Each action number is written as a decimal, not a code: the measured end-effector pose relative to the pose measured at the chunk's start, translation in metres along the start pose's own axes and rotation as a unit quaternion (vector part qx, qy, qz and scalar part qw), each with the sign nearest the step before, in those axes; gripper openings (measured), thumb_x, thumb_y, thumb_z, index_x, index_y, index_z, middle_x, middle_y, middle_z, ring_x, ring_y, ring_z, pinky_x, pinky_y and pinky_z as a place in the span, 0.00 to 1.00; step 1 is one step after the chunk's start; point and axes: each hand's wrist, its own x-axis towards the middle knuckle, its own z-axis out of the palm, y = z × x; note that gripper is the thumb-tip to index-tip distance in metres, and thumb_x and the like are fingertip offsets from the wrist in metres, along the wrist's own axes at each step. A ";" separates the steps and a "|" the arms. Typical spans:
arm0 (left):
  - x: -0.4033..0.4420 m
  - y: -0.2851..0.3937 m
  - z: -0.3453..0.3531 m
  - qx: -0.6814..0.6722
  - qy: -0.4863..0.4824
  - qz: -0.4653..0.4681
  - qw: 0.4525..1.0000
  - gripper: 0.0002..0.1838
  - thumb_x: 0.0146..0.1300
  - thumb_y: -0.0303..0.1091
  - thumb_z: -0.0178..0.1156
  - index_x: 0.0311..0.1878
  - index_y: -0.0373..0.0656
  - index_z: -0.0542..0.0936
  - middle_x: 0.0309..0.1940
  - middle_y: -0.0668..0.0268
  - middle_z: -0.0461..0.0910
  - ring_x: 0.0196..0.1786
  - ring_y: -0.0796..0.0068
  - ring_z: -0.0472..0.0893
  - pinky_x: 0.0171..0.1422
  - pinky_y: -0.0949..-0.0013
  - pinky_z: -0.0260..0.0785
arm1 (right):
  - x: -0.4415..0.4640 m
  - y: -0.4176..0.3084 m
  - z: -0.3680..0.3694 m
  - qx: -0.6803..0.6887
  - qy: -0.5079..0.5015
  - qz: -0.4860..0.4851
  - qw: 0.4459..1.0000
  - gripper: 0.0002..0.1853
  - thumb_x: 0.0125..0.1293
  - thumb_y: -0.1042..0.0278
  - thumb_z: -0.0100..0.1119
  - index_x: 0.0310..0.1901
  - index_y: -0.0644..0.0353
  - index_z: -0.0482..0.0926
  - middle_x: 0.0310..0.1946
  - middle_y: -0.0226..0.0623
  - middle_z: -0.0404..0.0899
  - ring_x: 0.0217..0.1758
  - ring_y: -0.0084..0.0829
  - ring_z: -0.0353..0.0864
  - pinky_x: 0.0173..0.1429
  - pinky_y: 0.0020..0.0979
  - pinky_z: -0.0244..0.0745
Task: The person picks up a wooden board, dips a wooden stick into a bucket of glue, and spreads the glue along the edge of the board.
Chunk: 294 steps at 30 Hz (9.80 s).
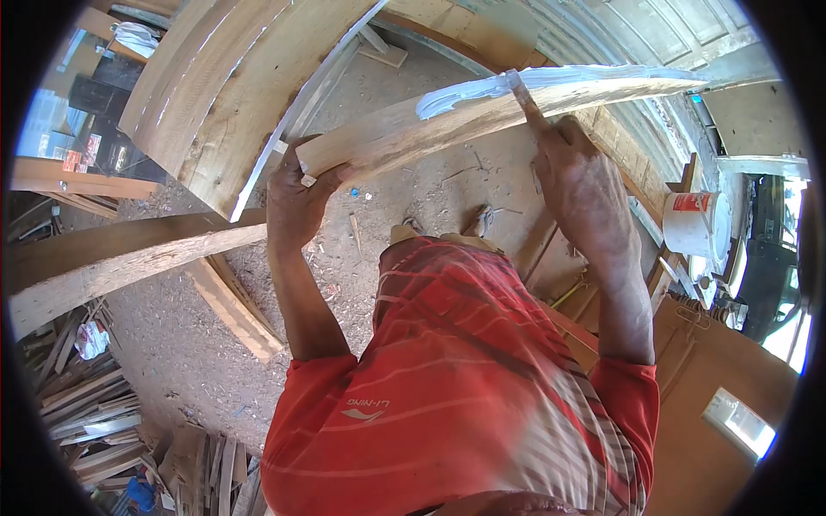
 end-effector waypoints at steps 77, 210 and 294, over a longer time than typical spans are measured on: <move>-0.017 -0.016 0.005 0.032 0.114 -0.054 0.991 0.22 0.66 0.19 0.72 0.63 0.37 0.81 0.56 0.62 0.85 0.58 0.71 0.82 0.67 0.66 0.73 | -0.010 0.366 0.015 0.011 0.237 0.047 0.970 0.28 0.69 0.87 0.52 0.71 0.66 0.77 0.31 0.44 0.78 0.36 0.39 0.79 0.42 0.41 0.77; -0.014 0.002 0.003 0.088 -0.005 0.238 0.967 0.27 0.51 0.14 0.68 0.56 0.43 0.82 0.55 0.57 0.87 0.58 0.51 0.86 0.61 0.56 0.81 | -0.044 -0.041 -0.021 0.303 0.016 0.122 0.945 0.15 0.73 0.76 0.64 0.58 0.67 0.83 0.39 0.45 0.86 0.39 0.36 0.87 0.48 0.36 0.80; 0.021 -0.034 -0.019 -0.030 -0.108 0.210 0.971 0.22 0.70 0.37 0.72 0.62 0.40 0.79 0.36 0.59 0.86 0.35 0.64 0.86 0.44 0.60 0.78 | -0.025 -0.175 0.049 0.384 0.108 0.333 0.854 0.12 0.81 0.65 0.59 0.54 0.64 0.84 0.30 0.34 0.81 0.27 0.20 0.79 0.31 0.28 0.73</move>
